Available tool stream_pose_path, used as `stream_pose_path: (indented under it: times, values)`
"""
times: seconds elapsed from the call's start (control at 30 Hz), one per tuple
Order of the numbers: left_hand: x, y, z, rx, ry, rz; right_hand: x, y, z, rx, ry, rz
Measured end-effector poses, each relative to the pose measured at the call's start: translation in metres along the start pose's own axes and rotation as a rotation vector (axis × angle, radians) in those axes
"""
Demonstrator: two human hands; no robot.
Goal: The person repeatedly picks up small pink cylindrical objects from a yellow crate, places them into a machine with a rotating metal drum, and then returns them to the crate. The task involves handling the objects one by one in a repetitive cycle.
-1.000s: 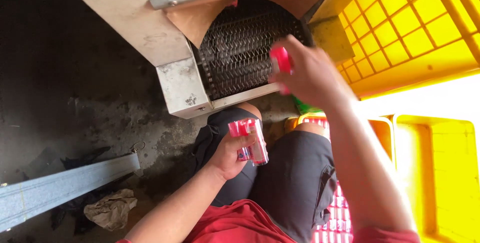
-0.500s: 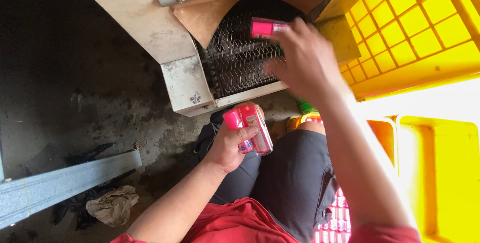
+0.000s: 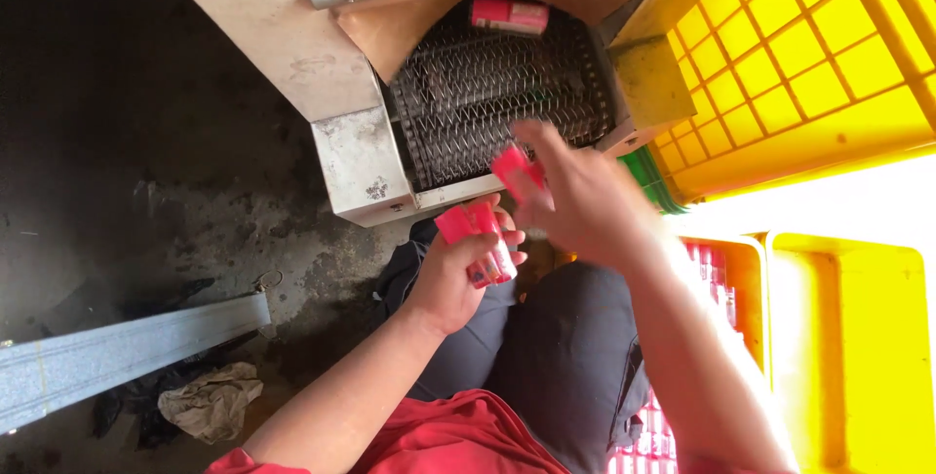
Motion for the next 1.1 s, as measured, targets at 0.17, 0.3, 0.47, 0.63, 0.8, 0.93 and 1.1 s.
stream_pose_path:
  times: [0.17,0.3,0.47,0.63,0.8,0.93,1.1]
  values:
    - [-0.002,-0.001,0.0,-0.05,-0.074,0.0,0.021,0.078,0.015,-0.09,-0.386,0.113]
    - [0.001,-0.004,0.003,-0.044,-0.087,-0.027,0.043,0.116,0.014,-0.296,-0.543,0.309]
    - [-0.017,0.005,-0.004,0.053,0.014,-0.058,0.015,0.08,0.0,-0.271,-0.385,0.328]
    - [-0.012,0.011,-0.002,0.122,0.087,-0.065,-0.002,0.01,-0.006,-0.234,0.058,0.109]
    - [0.006,0.007,0.004,0.24,0.224,-0.074,0.028,-0.025,0.002,0.096,0.163,-0.177]
    - [0.0,0.013,-0.008,0.259,0.179,-0.058,0.028,-0.025,0.014,0.122,0.22,-0.177]
    - [-0.019,0.019,-0.013,-0.005,0.253,0.108,0.008,0.008,0.037,0.079,-0.061,0.083]
Point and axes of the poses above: each hand's wrist, its own y-axis towards the middle knuckle, its own x-axis out of the palm, z = x × y, the point moved 3 cm from there along y, towards the middle knuckle, and after that the axes turned 3 degrees about x, right-handed, at the moved point
